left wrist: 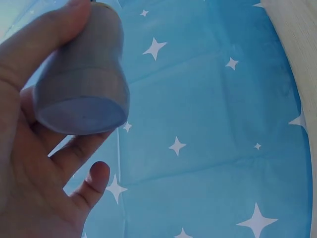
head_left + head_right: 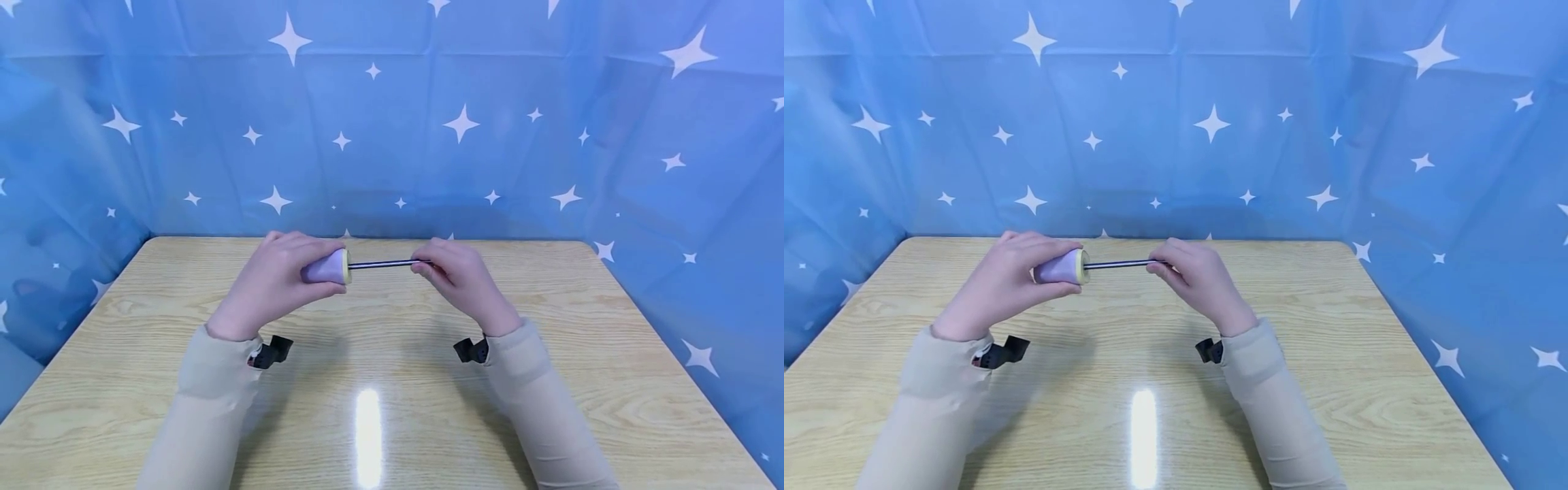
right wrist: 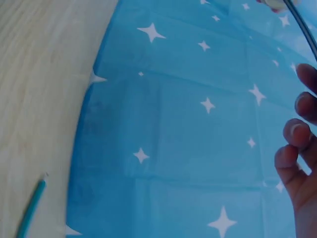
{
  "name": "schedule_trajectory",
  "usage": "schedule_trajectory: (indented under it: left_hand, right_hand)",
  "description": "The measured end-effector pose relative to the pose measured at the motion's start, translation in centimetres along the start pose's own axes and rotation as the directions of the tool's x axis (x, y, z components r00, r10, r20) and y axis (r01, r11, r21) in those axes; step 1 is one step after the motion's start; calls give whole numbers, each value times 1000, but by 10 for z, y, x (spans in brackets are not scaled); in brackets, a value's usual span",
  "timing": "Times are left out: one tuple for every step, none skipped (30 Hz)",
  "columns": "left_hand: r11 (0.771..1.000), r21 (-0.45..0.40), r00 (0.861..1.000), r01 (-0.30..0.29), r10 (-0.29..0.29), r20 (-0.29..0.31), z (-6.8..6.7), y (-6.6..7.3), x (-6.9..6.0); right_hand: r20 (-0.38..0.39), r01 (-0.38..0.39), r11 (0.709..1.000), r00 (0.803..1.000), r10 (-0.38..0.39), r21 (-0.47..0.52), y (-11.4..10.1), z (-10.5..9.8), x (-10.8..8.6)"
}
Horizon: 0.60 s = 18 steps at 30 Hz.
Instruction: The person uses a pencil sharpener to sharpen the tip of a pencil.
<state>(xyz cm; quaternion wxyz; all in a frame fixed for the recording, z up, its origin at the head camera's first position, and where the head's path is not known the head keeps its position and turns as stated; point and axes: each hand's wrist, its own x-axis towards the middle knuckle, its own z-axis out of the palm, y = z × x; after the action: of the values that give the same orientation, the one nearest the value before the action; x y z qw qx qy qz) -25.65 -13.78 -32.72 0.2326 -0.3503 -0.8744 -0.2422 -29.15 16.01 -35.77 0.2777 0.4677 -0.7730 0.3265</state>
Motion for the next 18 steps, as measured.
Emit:
schedule_trajectory:
  left_hand:
    - [1000, -1, 1000, -4, 4, -4, 1, 0, 0]
    - [1000, 4, 1000, -9, 10, -11, 2, 0, 0]
    - [1000, 14, 1000, -19, 19, -22, 3, 0, 1]
    - [999, 31, 999, -31, 32, -37, 4, 1, 1]
    - [998, 52, 997, -43, 46, -54, 5, 1, 1]
    - [995, 77, 995, -58, 64, -75, 7, 2, 2]
    - [992, 106, 992, -72, 83, -99, 8, 3, 3]
    - [987, 139, 987, -87, 104, -125, 10, 3, 3]
    - [980, 170, 980, -103, 129, -152, 11, 4, 3]
    - [972, 204, 971, -119, 157, -180, 13, 5, 4]
    - [962, 237, 961, -136, 186, -203, 14, 6, 4]
    - [951, 269, 950, -153, 216, -223, 15, 8, 4]
    - [940, 297, 940, -169, 245, -239, 16, 9, 5]
    - [930, 320, 931, -181, 267, -250, 17, 10, 6]
    - [922, 337, 924, -189, 284, -257, 18, 11, 6]
    - [918, 347, 922, -193, 291, -256, 19, 11, 7]
    - [919, 345, 926, -193, 287, -247, 20, 11, 7]
    - [924, 335, 932, -184, 272, -238, 21, 10, 7]
  right_hand:
    - [4, -6, 1000, 1000, 6, -9, 1, 1, -1]
    - [8, -24, 1000, 1000, 24, -15, 1, 2, -1]
    - [9, -48, 999, 999, 48, -20, 1, 2, -2]
    - [10, -79, 997, 997, 79, -24, 1, 2, -3]
    - [8, -109, 994, 994, 110, -26, 0, 2, -3]
    - [9, -145, 989, 989, 145, -20, 0, 2, -4]
    - [12, -184, 983, 983, 185, -9, -1, 2, -4]
    - [19, -230, 973, 973, 230, 6, -2, 2, -4]
    - [33, -273, 962, 962, 273, 24, -3, 1, -4]
    - [52, -323, 945, 946, 320, 51, -3, 1, -4]
    - [77, -381, 920, 924, 375, 87, -3, 1, -3]
    - [114, -446, 885, 894, 433, 133, -3, 0, -3]
    - [159, -511, 840, 858, 488, 183, -3, -2, -2]
    - [205, -573, 788, 818, 537, 224, -3, -3, -2]
    - [250, -629, 735, 776, 579, 252, -2, -5, -1]
    - [286, -676, 686, 736, 613, 270, -2, -6, -1]
    - [316, -711, 646, 702, 638, 276, -2, -9, -1]
    - [332, -726, 637, 686, 647, 258, -1, -11, -1]
